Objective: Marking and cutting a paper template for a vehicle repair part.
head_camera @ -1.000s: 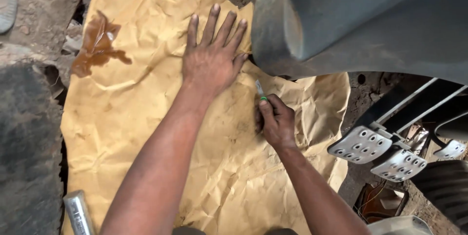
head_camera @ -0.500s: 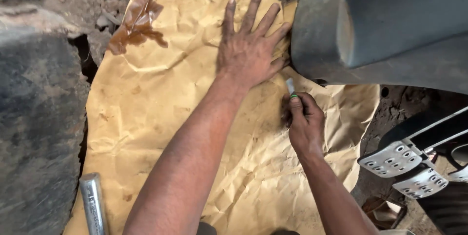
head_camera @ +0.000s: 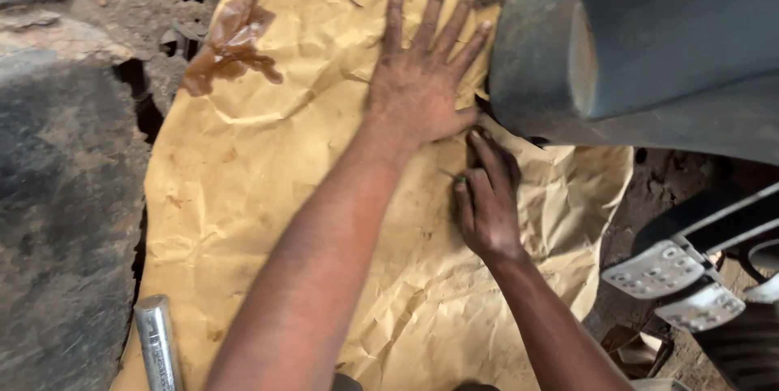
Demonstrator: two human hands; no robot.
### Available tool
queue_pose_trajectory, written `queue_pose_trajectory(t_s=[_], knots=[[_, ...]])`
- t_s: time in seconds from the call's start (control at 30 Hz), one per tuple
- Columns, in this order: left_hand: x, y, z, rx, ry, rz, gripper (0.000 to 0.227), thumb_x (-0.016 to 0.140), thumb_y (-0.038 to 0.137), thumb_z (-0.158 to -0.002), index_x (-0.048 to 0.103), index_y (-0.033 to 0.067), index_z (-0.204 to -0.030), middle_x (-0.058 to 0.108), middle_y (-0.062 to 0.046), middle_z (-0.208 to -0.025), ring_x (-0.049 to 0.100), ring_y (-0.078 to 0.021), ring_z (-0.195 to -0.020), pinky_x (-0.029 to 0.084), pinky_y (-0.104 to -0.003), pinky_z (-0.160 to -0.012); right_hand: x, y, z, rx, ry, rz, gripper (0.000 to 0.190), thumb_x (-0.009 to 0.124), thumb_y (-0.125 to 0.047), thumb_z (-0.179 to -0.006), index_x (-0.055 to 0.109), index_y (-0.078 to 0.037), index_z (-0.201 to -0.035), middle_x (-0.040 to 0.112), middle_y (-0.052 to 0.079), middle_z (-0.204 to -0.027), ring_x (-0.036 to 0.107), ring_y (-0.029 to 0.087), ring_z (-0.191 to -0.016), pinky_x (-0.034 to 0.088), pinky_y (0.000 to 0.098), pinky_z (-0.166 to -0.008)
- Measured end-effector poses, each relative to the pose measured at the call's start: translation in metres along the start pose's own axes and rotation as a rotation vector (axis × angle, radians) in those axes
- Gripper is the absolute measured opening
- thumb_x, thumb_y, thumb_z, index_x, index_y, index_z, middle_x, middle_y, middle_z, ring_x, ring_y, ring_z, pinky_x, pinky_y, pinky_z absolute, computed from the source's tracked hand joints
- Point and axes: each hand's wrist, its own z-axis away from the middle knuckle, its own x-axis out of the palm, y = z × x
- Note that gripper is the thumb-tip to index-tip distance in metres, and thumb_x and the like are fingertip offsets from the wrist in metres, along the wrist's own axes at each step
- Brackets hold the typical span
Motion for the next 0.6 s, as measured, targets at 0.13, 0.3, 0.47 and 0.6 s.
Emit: queue_pose_trajectory(t_s=[0.13,0.3,0.47,0.6], knots=[[0.007,-0.011,-0.002,0.022,0.020,0.149,0.071,0.033,0.077,-0.097,0.026,0.0396,-0.157,0.005,-0.001,-0.174,-0.005,-0.0310,-0.160,-0.013,-0.068,-0.119,0.003,0.007,0.001,0.040,-0.032,-0.074,0.019,0.048,-0.014,-0.107,0.059,0.000,-0.099,0.050,0.025,-0.155,0.043,0.039,-0.151,0.024,0.0518,-0.128],[0.012,-0.003,-0.007,0.011,0.109,0.104,0.057,0.029,0.069,-0.107,0.034,0.0442,-0.158,0.010,-0.004,-0.177,-0.001,-0.0342,-0.162,-0.012,-0.070,-0.121,0.007,0.010,0.001,0.040,-0.005,-0.047,0.020,0.048,-0.016,-0.108,0.061,-0.001,-0.102,0.053,0.022,-0.153,0.046,0.037,-0.148,0.026,0.0515,-0.129],[0.004,0.008,-0.004,-0.004,0.037,-0.014,0.077,0.029,0.081,-0.093,0.018,0.0432,-0.159,0.004,-0.003,-0.173,-0.005,-0.0364,-0.157,-0.014,-0.070,-0.114,0.007,0.014,0.008,0.057,-0.047,0.002,0.024,0.044,-0.019,-0.110,0.059,-0.003,-0.100,0.051,0.023,-0.155,0.043,0.037,-0.150,0.020,0.0529,-0.129],[-0.004,0.005,-0.003,-0.036,0.017,-0.021,0.083,0.031,0.080,-0.091,0.008,0.0410,-0.160,0.003,0.000,-0.173,-0.008,-0.0318,-0.157,-0.013,-0.068,-0.118,0.010,0.012,0.002,0.099,-0.041,0.041,0.033,0.035,-0.026,-0.111,0.056,-0.003,-0.101,0.040,0.026,-0.162,0.031,0.042,-0.155,0.008,0.0592,-0.128]])
